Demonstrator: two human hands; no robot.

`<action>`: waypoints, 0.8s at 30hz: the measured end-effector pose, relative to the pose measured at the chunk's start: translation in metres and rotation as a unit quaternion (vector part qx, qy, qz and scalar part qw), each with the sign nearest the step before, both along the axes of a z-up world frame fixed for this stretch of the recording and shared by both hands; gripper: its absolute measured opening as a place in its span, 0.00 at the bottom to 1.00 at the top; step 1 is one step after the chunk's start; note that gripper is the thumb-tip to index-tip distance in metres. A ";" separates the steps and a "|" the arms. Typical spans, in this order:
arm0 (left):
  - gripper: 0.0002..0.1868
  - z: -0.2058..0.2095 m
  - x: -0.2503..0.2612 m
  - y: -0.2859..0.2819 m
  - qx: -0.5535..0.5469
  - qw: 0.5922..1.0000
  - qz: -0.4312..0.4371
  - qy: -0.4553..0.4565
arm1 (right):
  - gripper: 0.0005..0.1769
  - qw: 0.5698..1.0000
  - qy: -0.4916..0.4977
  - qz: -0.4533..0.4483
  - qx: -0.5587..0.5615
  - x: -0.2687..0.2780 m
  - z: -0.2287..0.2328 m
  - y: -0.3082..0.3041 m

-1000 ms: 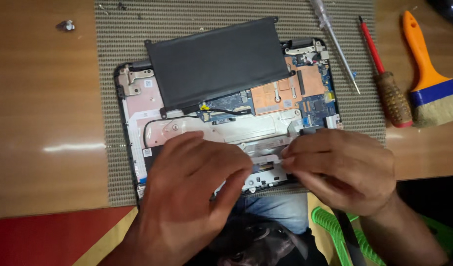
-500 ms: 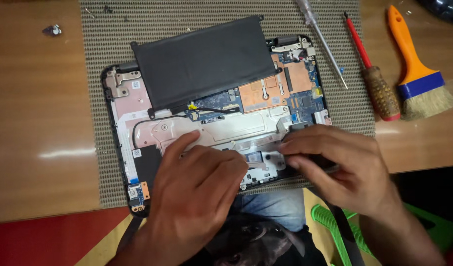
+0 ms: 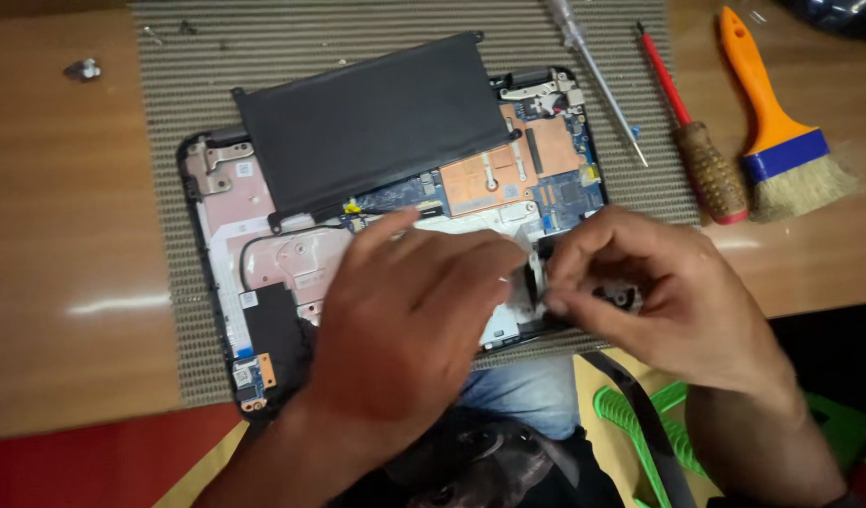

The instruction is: The person installs a battery into a disassembled laptop chassis, carefully aligning it within the frame. They then connect the battery's ribbon cable to the motherboard and secure the connection.

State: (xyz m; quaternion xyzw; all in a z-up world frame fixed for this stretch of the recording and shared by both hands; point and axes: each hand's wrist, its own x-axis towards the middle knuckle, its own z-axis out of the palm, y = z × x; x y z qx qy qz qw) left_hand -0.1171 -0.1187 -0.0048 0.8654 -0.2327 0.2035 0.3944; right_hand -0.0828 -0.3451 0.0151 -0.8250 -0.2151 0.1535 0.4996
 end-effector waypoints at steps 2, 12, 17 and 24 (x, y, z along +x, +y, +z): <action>0.05 -0.005 -0.001 0.005 0.015 1.000 0.005 0.009 | 0.13 0.999 -0.015 -0.034 -0.036 0.000 -0.001 -0.005; 0.03 -0.016 -0.007 0.005 0.094 0.995 0.018 0.016 | 0.18 0.987 0.113 -0.098 0.055 -0.002 -0.021 -0.018; 0.02 -0.015 -0.008 0.001 0.105 0.994 0.013 0.029 | 0.14 0.993 0.069 -0.093 0.033 -0.001 -0.016 -0.019; 0.04 -0.015 -0.009 0.005 0.125 0.991 0.013 0.044 | 0.05 0.998 0.016 -0.045 -0.035 -0.001 -0.009 -0.019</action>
